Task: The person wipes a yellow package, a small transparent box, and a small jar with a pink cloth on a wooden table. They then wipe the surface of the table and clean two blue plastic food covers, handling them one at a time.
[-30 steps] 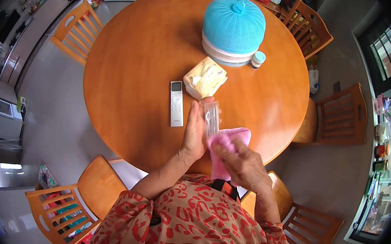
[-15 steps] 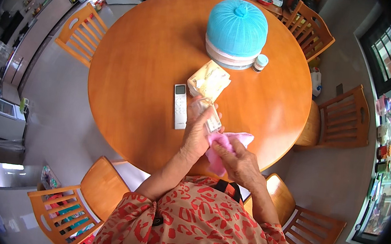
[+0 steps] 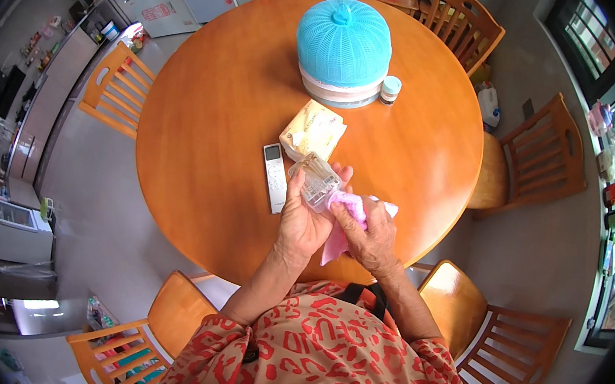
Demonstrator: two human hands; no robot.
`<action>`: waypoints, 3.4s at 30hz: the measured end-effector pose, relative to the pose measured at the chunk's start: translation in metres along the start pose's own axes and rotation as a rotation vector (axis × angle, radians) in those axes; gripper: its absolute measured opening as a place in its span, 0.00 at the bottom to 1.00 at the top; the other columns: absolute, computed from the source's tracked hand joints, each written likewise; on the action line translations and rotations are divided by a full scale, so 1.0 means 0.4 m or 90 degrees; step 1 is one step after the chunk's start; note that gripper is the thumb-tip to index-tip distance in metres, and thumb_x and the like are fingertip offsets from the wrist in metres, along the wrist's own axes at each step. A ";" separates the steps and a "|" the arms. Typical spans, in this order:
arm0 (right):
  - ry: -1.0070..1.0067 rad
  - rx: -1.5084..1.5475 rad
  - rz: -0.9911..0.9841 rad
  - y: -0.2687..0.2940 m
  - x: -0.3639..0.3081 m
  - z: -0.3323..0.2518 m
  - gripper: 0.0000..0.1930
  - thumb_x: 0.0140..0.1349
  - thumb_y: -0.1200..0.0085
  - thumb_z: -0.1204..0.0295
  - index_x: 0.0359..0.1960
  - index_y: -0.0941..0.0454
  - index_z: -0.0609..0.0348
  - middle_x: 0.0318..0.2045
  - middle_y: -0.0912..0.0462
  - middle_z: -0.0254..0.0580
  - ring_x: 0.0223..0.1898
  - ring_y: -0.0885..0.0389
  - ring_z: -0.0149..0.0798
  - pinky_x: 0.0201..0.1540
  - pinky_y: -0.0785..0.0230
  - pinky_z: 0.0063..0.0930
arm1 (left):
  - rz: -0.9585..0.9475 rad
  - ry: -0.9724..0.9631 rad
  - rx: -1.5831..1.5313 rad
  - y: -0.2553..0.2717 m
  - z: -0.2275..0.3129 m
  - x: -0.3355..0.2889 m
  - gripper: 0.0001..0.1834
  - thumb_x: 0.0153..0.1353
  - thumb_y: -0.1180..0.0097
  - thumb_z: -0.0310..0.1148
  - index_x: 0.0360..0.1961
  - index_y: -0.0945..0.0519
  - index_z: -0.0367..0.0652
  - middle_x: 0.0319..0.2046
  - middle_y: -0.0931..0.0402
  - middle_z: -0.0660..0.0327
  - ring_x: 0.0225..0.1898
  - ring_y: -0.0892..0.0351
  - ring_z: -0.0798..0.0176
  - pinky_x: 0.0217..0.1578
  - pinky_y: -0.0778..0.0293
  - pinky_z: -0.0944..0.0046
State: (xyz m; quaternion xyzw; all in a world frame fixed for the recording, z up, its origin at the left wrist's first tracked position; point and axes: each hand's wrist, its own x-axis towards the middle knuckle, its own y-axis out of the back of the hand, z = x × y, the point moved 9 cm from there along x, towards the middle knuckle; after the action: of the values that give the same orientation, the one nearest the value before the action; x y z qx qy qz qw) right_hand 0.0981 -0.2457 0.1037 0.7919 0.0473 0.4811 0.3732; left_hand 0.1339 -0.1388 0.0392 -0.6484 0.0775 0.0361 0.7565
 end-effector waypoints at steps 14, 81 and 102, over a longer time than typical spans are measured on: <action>0.011 -0.013 -0.070 0.016 0.018 -0.030 0.32 0.46 0.42 0.72 0.59 0.25 0.39 0.41 0.28 0.40 0.35 0.28 0.40 0.34 0.28 0.33 | -0.056 0.050 0.057 0.009 -0.028 0.011 0.30 0.66 0.50 0.50 0.57 0.31 0.35 0.54 0.27 0.52 0.58 0.29 0.51 0.55 0.28 0.54; -0.071 -0.123 -0.508 -0.304 -0.252 0.137 0.36 0.38 0.32 0.49 0.55 0.27 0.19 0.57 0.34 0.40 0.55 0.36 0.48 0.46 0.39 0.54 | 0.125 -0.039 0.377 0.228 0.117 -0.106 0.16 0.62 0.47 0.35 0.50 0.28 0.41 0.42 0.23 0.61 0.42 0.22 0.65 0.41 0.22 0.61; -0.184 0.215 -0.128 -0.002 -0.042 -0.021 0.29 0.50 0.40 0.74 0.58 0.25 0.44 0.46 0.28 0.52 0.43 0.25 0.51 0.40 0.27 0.38 | 0.197 -0.063 0.332 0.176 0.025 -0.087 0.19 0.68 0.53 0.50 0.48 0.25 0.47 0.37 0.24 0.64 0.35 0.22 0.66 0.37 0.23 0.63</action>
State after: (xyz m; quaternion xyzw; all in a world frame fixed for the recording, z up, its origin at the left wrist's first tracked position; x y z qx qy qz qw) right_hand 0.0826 -0.2477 0.0931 0.8949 0.1519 0.3088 0.2841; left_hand 0.0895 -0.1162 -0.0224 -0.4105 0.1449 0.1610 0.8858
